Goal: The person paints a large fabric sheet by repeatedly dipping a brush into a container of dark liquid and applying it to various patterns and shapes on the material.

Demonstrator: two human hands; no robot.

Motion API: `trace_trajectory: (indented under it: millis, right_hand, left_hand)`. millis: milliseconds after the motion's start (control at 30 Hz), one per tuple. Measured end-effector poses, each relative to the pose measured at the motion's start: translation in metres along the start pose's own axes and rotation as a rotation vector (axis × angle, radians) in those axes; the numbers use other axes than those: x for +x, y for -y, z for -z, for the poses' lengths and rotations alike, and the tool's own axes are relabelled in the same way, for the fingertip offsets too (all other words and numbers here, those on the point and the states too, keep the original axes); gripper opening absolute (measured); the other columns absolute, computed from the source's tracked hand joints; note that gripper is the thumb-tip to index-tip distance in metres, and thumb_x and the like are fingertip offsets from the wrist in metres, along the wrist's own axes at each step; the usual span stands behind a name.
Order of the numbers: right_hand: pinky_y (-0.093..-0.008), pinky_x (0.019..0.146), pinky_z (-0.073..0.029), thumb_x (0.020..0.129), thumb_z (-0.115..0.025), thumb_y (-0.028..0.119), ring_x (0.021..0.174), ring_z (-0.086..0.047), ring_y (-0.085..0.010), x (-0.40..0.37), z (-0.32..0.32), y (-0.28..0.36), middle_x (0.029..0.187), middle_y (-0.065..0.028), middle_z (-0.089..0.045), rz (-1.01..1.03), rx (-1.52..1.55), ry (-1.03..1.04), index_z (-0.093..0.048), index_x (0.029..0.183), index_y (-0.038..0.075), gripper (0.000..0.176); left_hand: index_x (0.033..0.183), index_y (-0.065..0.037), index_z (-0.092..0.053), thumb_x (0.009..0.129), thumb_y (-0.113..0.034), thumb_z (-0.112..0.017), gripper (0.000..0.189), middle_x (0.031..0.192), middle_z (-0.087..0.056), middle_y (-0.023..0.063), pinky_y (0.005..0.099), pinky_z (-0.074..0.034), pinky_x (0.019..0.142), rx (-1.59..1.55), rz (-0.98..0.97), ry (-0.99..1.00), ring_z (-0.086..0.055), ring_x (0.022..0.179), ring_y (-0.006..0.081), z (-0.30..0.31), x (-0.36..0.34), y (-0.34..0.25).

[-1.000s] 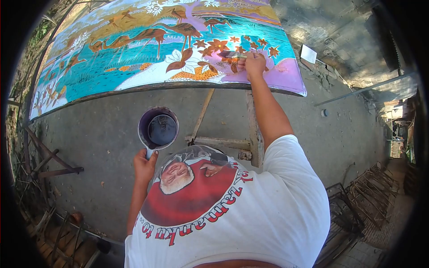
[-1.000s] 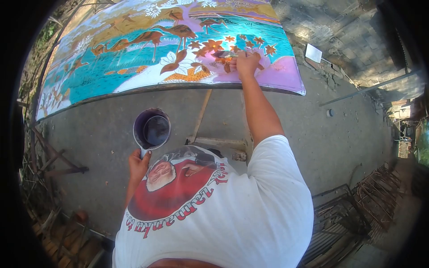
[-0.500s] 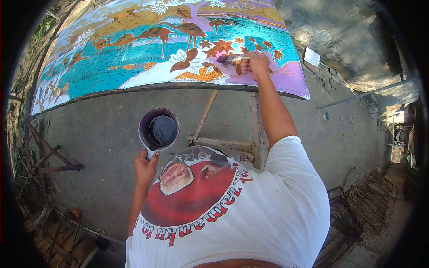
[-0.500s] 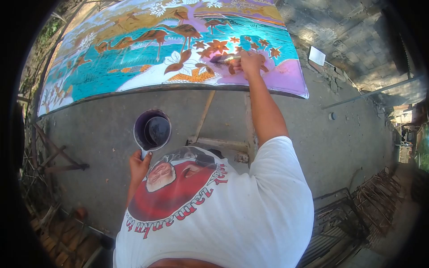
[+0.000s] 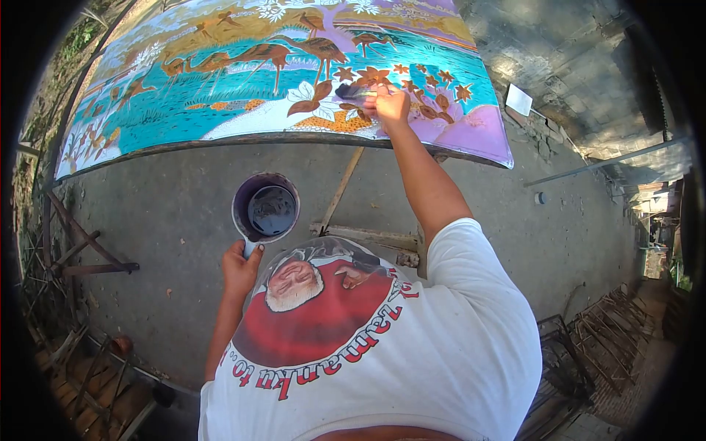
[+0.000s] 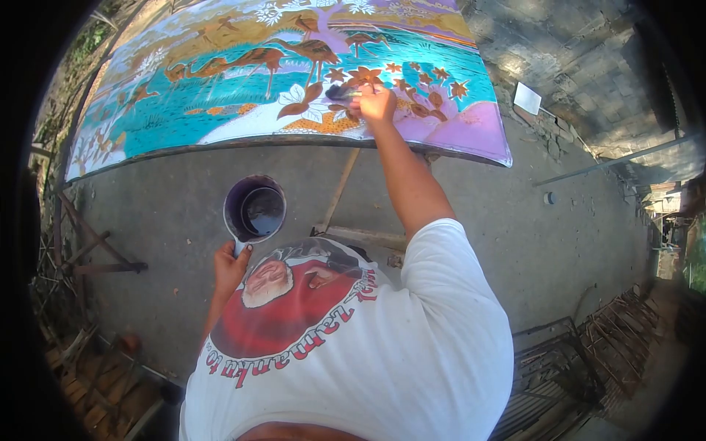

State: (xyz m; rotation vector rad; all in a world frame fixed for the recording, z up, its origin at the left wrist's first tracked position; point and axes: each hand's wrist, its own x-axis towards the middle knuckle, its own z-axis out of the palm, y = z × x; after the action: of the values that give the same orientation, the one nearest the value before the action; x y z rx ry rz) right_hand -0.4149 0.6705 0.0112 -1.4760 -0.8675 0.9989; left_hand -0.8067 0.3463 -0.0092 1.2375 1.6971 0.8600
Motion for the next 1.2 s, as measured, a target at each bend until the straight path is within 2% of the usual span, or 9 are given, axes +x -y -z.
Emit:
trace_trajectory:
  millis: [67,267,333,367,500,600,733,967,1200]
  right_hand:
    - [-0.0335,0.050,-0.058,0.107,-0.053,0.022,0.059,-0.068,-0.0221,-0.018,-0.023,0.011,0.080,-0.0163,-0.070,-0.072,0.052,0.110,-0.064,0.104,-0.003,0.027]
    - [-0.0333,0.042,-0.051,0.104,-0.054,0.015,0.051,-0.063,-0.0194,0.044,0.014,-0.023,0.069,-0.0141,-0.065,0.081,0.119,0.003,-0.063,0.093,-0.002,0.022]
    - [-0.0332,0.042,-0.051,0.104,-0.055,0.016,0.049,-0.064,-0.0202,0.035,0.014,-0.013,0.069,-0.0142,-0.065,-0.005,0.441,0.126,-0.062,0.092,-0.002,0.023]
    - [-0.0338,0.043,-0.052,0.104,-0.055,0.018,0.050,-0.065,-0.0220,0.019,-0.008,-0.005,0.071,-0.0148,-0.067,0.079,0.103,-0.060,-0.062,0.093,-0.003,0.024]
    - [-0.0321,0.046,-0.054,0.104,-0.056,0.020,0.053,-0.068,-0.0231,0.011,-0.038,-0.006,0.074,-0.0161,-0.070,0.056,0.101,-0.018,-0.063,0.095,-0.005,0.027]
    - [-0.0322,0.045,-0.055,0.103,-0.058,0.018,0.054,-0.068,-0.0225,0.042,0.009,-0.007,0.074,-0.0158,-0.070,0.199,-0.045,-0.148,-0.064,0.098,-0.006,0.025]
    - [-0.0362,0.043,-0.056,0.103,-0.055,0.011,0.053,-0.067,-0.0216,0.035,0.005,-0.005,0.071,-0.0136,-0.067,0.081,0.286,-0.032,-0.063,0.097,-0.004,0.018]
    - [-0.0385,0.045,-0.058,0.103,-0.056,0.014,0.053,-0.068,-0.0269,0.055,0.020,-0.020,0.072,-0.0148,-0.067,0.155,0.236,-0.166,-0.064,0.100,-0.003,0.019]
    - [-0.0388,0.054,-0.063,0.104,-0.054,0.018,0.067,-0.073,-0.0280,0.032,-0.023,-0.011,0.086,-0.0207,-0.070,-0.006,0.305,-0.073,-0.065,0.105,-0.004,0.025]
  left_hand:
    - [0.068,-0.005,-0.051,0.089,-0.015,-0.076,0.035,0.061,-0.046,-0.0052,0.0312,-0.030,0.049,-0.002,-0.004,0.021,-0.039,0.060,0.0051,0.000,0.001,0.002]
    - [0.068,-0.005,-0.051,0.089,-0.014,-0.076,0.034,0.062,-0.046,-0.0053,0.0304,-0.030,0.049,-0.012,-0.032,0.000,-0.039,0.060,0.0048,0.002,-0.006,0.001]
    - [0.068,-0.005,-0.051,0.089,-0.014,-0.076,0.034,0.062,-0.047,-0.0053,0.0302,-0.030,0.049,-0.026,-0.018,-0.005,-0.039,0.060,0.0047,0.002,-0.009,0.001]
    - [0.068,-0.005,-0.051,0.090,-0.014,-0.075,0.034,0.062,-0.047,-0.0053,0.0300,-0.030,0.049,-0.037,-0.007,-0.007,-0.039,0.060,0.0047,0.001,-0.010,0.001]
    - [0.069,-0.005,-0.051,0.090,-0.014,-0.075,0.033,0.062,-0.048,-0.0061,0.0294,-0.030,0.049,-0.013,-0.036,-0.010,-0.039,0.060,0.0040,0.001,-0.008,0.020]
    - [0.070,-0.005,-0.053,0.090,-0.014,-0.075,0.031,0.063,-0.049,-0.0068,0.0287,-0.030,0.049,-0.040,0.021,-0.059,-0.039,0.060,0.0033,0.003,-0.011,0.026]
    - [0.073,-0.005,-0.057,0.091,-0.013,-0.074,0.026,0.063,-0.050,-0.0072,0.0275,-0.030,0.048,-0.091,0.096,-0.114,-0.040,0.059,0.0027,0.010,-0.016,0.037]
    - [0.074,-0.007,-0.056,0.090,-0.008,-0.075,0.025,0.065,-0.051,-0.0076,0.0259,-0.029,0.048,-0.151,0.226,-0.169,-0.040,0.057,0.0015,0.027,-0.010,0.038]
    - [0.073,-0.006,-0.057,0.087,-0.005,-0.076,0.024,0.066,-0.050,-0.0083,0.0261,-0.030,0.049,-0.045,0.092,-0.145,-0.040,0.059,0.0019,0.066,0.041,0.101]
